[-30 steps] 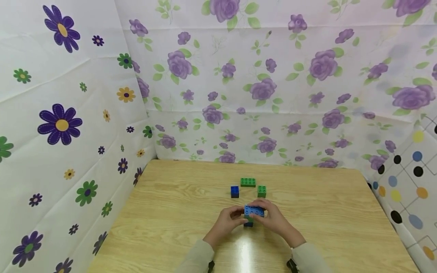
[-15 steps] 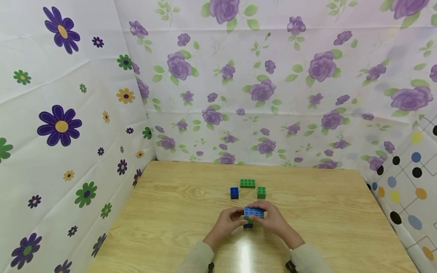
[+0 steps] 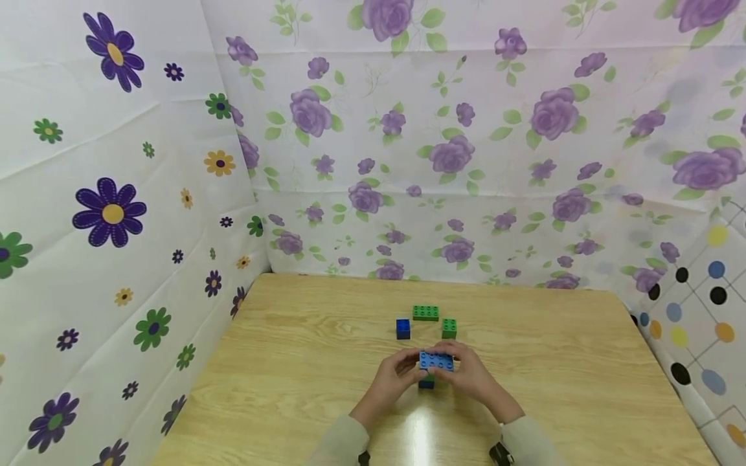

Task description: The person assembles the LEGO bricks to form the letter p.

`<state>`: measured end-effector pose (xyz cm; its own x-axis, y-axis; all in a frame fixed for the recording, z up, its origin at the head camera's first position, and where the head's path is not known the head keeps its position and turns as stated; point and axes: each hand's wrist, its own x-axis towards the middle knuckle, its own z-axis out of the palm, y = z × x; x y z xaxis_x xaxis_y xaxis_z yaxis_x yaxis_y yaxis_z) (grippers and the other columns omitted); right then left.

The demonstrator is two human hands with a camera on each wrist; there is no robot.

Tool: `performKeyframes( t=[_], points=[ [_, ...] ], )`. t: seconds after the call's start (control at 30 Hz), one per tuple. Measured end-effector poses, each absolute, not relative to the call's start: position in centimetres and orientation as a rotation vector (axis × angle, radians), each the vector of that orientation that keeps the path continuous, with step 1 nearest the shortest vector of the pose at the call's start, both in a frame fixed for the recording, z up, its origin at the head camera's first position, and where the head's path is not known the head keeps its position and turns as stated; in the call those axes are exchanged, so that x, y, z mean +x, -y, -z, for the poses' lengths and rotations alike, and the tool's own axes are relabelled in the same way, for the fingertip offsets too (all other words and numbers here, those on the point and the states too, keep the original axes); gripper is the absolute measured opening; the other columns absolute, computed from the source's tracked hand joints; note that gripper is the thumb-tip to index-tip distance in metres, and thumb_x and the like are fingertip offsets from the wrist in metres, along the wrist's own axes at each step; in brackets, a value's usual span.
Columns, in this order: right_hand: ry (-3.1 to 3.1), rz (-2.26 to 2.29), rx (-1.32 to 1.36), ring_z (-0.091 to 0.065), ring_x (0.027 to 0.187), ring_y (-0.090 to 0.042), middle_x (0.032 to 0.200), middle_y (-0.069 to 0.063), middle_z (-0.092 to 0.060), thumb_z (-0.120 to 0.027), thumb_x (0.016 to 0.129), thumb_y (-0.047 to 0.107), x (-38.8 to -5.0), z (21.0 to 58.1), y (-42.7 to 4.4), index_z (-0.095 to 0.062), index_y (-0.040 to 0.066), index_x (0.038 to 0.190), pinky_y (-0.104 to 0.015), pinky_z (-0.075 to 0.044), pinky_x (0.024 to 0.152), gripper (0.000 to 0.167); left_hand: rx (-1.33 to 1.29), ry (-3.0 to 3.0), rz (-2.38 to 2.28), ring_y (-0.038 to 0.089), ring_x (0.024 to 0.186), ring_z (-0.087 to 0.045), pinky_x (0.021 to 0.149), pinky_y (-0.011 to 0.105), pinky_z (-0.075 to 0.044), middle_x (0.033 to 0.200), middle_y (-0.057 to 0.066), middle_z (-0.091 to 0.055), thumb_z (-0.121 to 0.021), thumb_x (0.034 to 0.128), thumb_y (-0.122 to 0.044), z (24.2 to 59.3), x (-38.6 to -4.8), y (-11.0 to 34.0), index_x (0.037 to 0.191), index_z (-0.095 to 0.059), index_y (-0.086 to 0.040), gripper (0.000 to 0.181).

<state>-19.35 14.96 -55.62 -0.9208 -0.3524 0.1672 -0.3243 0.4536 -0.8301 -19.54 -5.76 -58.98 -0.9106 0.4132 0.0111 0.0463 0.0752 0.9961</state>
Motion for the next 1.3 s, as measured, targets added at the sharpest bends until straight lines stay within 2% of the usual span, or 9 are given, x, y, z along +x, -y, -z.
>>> performKeyframes(
  t=[0.33, 0.57, 0.77, 0.93, 1.17, 1.3],
  points=[
    [-2.608, 1.466, -0.696, -0.058, 0.106, -0.028, 0.119, -0.006, -0.061, -0.071, 0.088, 0.031, -19.7, 55.2, -15.4, -0.066, 0.015, 0.120, -0.043, -0.053, 0.084, 0.036, 0.468, -2.114, -1.901, 0.021, 0.125, -0.052, 0.105, 0.031, -0.043, 0.129, 0.002, -0.059, -0.068, 0.0911, -0.020, 58.3, -19.6, 5.8, 0.127, -0.060, -0.013, 0.037],
    [-2.551, 1.488, -0.698, -0.058, 0.109, -0.031, 0.120, -0.007, -0.062, -0.062, 0.095, 0.028, -20.4, 54.5, -16.0, -0.064, 0.010, 0.122, -0.039, -0.053, 0.084, 0.033, 0.496, -2.146, -1.904, 0.022, 0.123, -0.054, 0.104, 0.033, -0.045, 0.126, 0.003, -0.060, -0.067, 0.0912, -0.017, 58.4, -19.4, 5.7, 0.126, -0.061, -0.012, 0.035],
    [-2.553, 1.515, -0.706, -0.058, 0.111, -0.030, 0.123, -0.011, -0.062, -0.058, 0.098, 0.024, -21.3, 54.2, -16.2, -0.061, 0.007, 0.126, -0.033, -0.053, 0.087, 0.033, 0.485, -2.132, -1.924, 0.022, 0.120, -0.056, 0.101, 0.029, -0.047, 0.125, 0.005, -0.061, -0.068, 0.0907, -0.013, 58.3, -19.4, 5.7, 0.125, -0.061, -0.009, 0.036],
    [-2.551, 1.534, -0.688, -0.060, 0.107, -0.030, 0.121, -0.012, -0.063, -0.058, 0.098, 0.022, -22.2, 54.1, -16.1, -0.060, 0.007, 0.126, -0.035, -0.054, 0.086, 0.032, 0.483, -2.127, -1.917, 0.022, 0.120, -0.056, 0.102, 0.030, -0.046, 0.125, 0.006, -0.061, -0.067, 0.0907, -0.015, 58.6, -19.6, 5.7, 0.126, -0.060, -0.009, 0.037],
    [-2.478, 1.570, -0.667, -0.058, 0.110, -0.040, 0.123, -0.026, -0.058, -0.057, 0.098, 0.008, -22.6, 52.1, -15.4, -0.055, -0.007, 0.128, -0.043, -0.054, 0.090, 0.033, 0.501, -2.133, -1.924, 0.021, 0.119, -0.056, 0.104, 0.035, -0.045, 0.124, 0.006, -0.062, -0.068, 0.0901, -0.015, 59.0, -19.8, 5.8, 0.125, -0.061, -0.009, 0.037],
    [-2.458, 1.557, -0.659, -0.056, 0.113, -0.042, 0.125, -0.028, -0.057, -0.058, 0.097, 0.008, -22.7, 50.6, -15.0, -0.054, -0.008, 0.128, -0.047, -0.051, 0.093, 0.035, 0.488, -2.134, -1.922, 0.021, 0.118, -0.057, 0.104, 0.036, -0.045, 0.123, 0.005, -0.062, -0.069, 0.0894, -0.014, 58.9, -19.8, 5.8, 0.125, -0.061, -0.009, 0.037]
  ],
)
